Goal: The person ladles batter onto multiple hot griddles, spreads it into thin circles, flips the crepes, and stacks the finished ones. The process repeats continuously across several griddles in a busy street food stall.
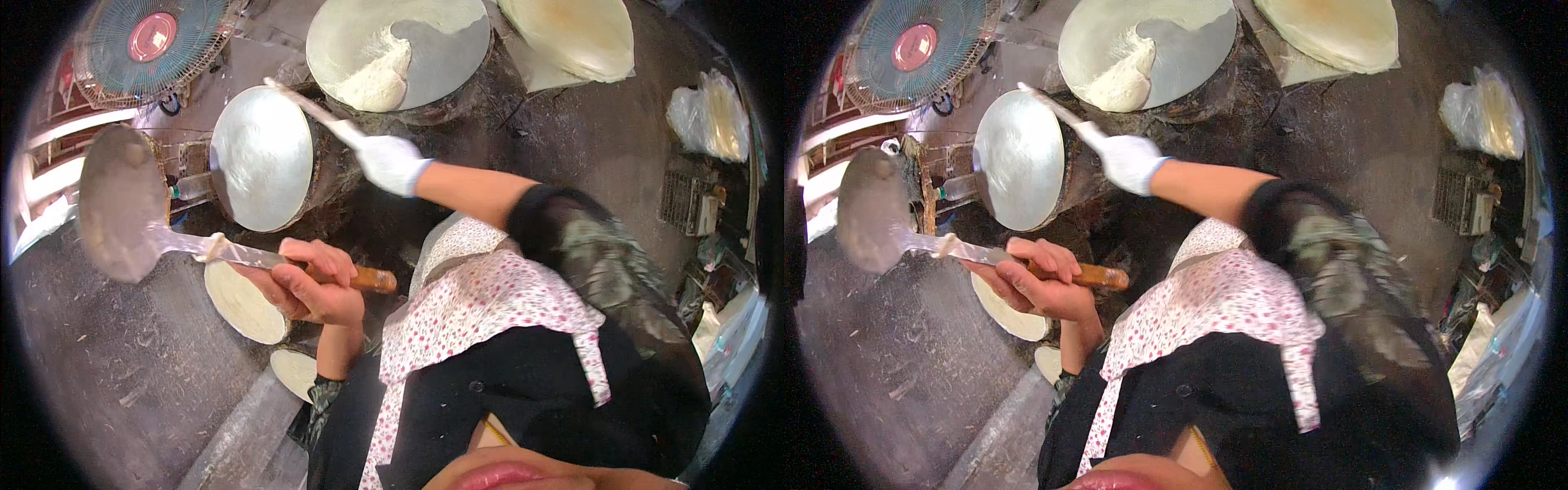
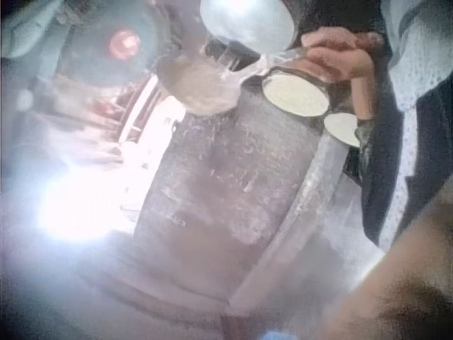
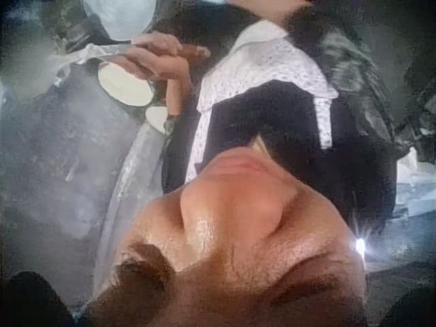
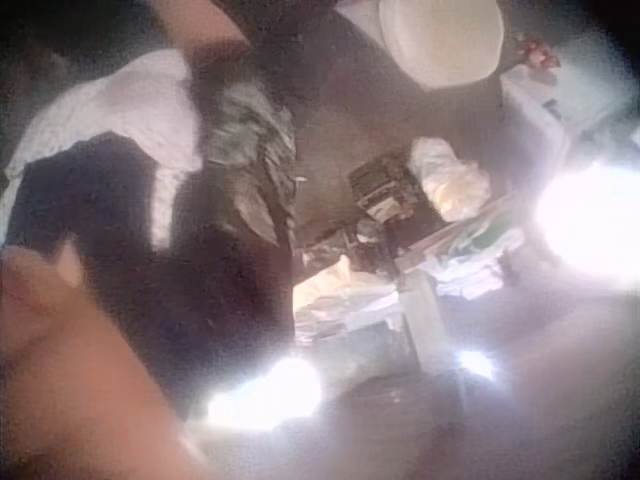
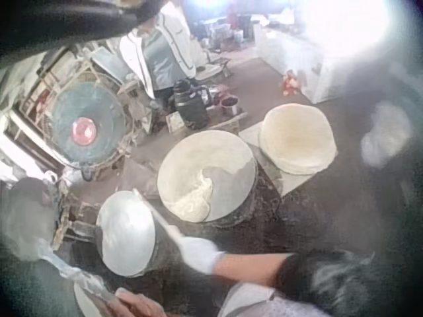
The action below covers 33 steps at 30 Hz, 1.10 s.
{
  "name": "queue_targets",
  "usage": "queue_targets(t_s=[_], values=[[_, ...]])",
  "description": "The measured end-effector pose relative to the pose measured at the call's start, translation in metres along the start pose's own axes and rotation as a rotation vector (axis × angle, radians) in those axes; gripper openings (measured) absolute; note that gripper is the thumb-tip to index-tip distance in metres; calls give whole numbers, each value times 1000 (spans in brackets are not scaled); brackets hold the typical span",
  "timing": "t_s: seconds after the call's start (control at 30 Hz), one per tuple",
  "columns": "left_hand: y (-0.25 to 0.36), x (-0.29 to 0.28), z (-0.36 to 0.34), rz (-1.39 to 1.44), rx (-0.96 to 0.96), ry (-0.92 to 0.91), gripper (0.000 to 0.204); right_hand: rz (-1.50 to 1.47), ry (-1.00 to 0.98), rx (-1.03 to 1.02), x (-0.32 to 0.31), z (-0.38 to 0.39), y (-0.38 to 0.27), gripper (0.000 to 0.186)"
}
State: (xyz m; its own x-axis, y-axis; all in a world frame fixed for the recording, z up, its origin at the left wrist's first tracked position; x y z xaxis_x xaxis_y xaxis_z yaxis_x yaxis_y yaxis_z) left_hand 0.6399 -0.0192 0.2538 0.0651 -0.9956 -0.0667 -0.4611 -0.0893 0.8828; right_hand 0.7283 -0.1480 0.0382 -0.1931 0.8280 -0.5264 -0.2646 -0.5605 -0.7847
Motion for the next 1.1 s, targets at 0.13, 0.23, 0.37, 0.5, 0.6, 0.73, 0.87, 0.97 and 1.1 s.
queue_targets(t_s=[0.13,0.23,0.37,0.5,0.6,0.73,0.87,0.97,1.1], values=[[-15,-42,25,-43,-31,-21,64,-152,191,211,17,-29,11,81],[-29,-69,35,-39,-48,-76,64,-68,261,277,-18,19,67,67],[-45,-91,39,74,-154,-125,65,-218,587,342,-66,70,103,51],[-43,-103,43,121,-124,-98,66,-129,609,383,-25,26,50,61],[-48,-104,48,135,-132,-130,65,43,232,288,30,3,32,76],[-58,-103,52,57,-105,-213,61,4,457,263,-31,51,107,61],[-66,-98,52,172,-144,-199,62,-144,707,276,-66,70,129,48],[-65,-87,51,211,-124,-226,62,-188,737,162,-43,65,80,56],[-68,-68,47,176,-101,-325,60,-25,188,389,-6,76,85,68]])
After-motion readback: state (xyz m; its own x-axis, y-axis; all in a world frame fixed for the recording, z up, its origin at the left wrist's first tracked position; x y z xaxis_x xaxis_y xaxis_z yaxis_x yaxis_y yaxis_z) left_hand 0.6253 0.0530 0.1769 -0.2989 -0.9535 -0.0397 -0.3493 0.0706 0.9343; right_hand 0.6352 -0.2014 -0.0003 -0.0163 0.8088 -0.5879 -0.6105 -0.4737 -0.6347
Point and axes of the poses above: each hand's wrist, its own z-axis away from the middle knuckle, its own x-axis out of the palm, y = z × x, the point moved 10 cm from there along -z, towards the middle knuckle, and after that the axes turned 10 degrees about x, right-handed, at the moved point
